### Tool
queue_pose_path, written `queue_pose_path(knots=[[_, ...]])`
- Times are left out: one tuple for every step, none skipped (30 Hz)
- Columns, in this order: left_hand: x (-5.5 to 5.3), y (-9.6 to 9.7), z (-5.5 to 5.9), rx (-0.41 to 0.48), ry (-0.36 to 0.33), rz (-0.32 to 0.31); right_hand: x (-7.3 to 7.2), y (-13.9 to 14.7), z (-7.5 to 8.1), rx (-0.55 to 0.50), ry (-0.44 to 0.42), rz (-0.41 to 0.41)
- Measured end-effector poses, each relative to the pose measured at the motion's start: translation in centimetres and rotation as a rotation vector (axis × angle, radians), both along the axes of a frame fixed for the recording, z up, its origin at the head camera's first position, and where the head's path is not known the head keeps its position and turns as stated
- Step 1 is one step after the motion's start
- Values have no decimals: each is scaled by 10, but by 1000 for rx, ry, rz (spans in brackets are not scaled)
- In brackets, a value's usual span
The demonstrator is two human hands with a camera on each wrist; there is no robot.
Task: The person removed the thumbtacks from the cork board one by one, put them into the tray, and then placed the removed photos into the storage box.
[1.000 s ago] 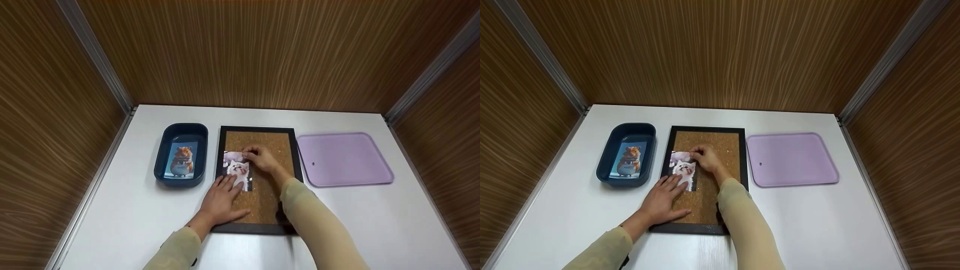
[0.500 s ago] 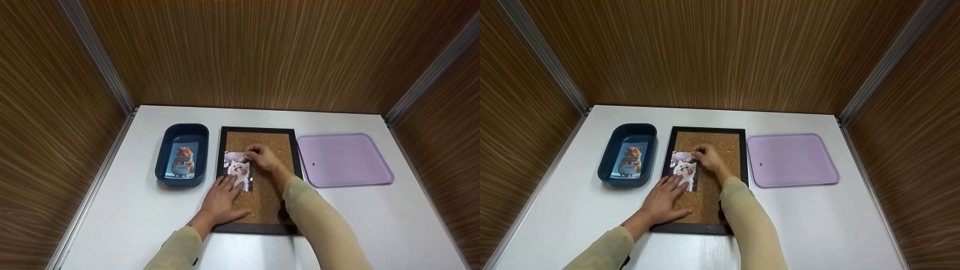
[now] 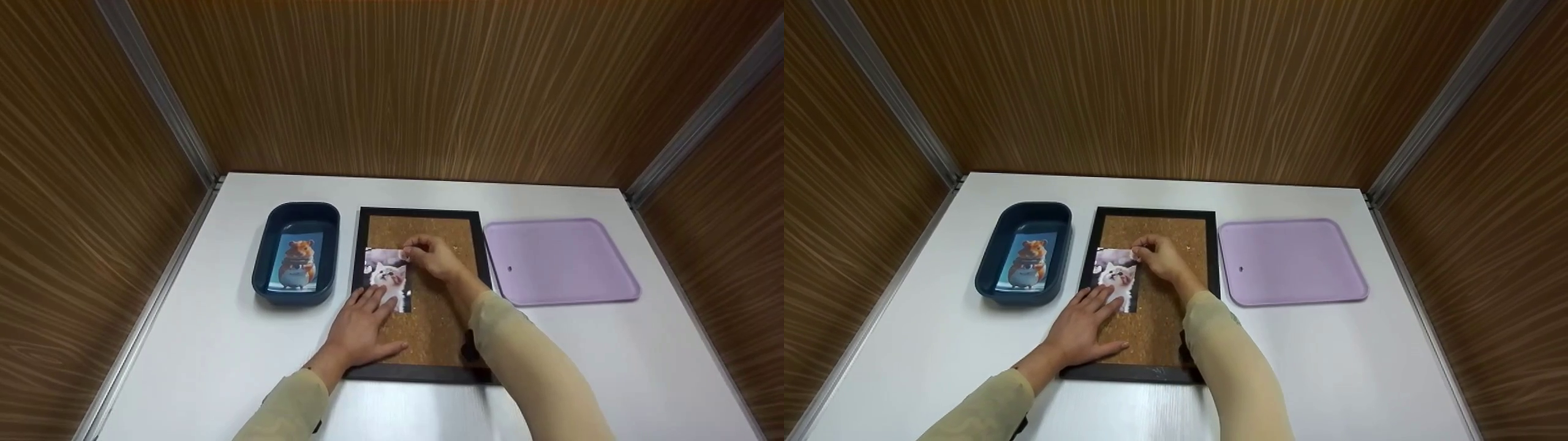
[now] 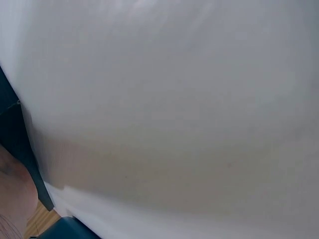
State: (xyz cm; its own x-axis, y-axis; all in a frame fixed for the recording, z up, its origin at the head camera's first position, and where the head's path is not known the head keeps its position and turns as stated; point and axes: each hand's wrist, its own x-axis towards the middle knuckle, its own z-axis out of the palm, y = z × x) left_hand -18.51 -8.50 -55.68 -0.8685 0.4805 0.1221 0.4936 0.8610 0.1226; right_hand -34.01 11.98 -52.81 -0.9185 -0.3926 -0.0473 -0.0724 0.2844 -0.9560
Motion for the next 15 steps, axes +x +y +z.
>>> queue_pose_path(knots=[[0,0,0,0,2,-1,1,1,1,-7,-5,0],[0,0,0,3,5,-2,2,2,2,-14,-15,-2],[0,0,0,5,9,-3,2,3,3,-23,-22,-6],[0,0,0,6,13,-4,3,3,4,-34,-29,-8],[0,0,0,10,15,-6,3,4,5,-41,-33,-12],[0,0,0,13,16,-7,4,4,6,-44,-34,-16],[0,0,0,15,15,-8,4,5,7,-43,-30,-16],[0,0,1,17,12,-9,4,5,7,-45,-26,-18],[0,0,1,18,7,-9,3,6,8,-48,-21,-16],[1,0,1,20,4,-9,3,6,8,-52,-17,-14],[1,0,1,22,2,-9,3,7,8,-55,-14,-14],[1,0,1,19,-1,-9,3,8,9,-65,-18,-13],[1,0,1,16,-1,-9,3,9,9,-72,-18,-13],[1,0,1,14,0,-9,3,11,10,-80,-21,-14],[1,0,1,12,1,-8,3,12,10,-82,-22,-15]])
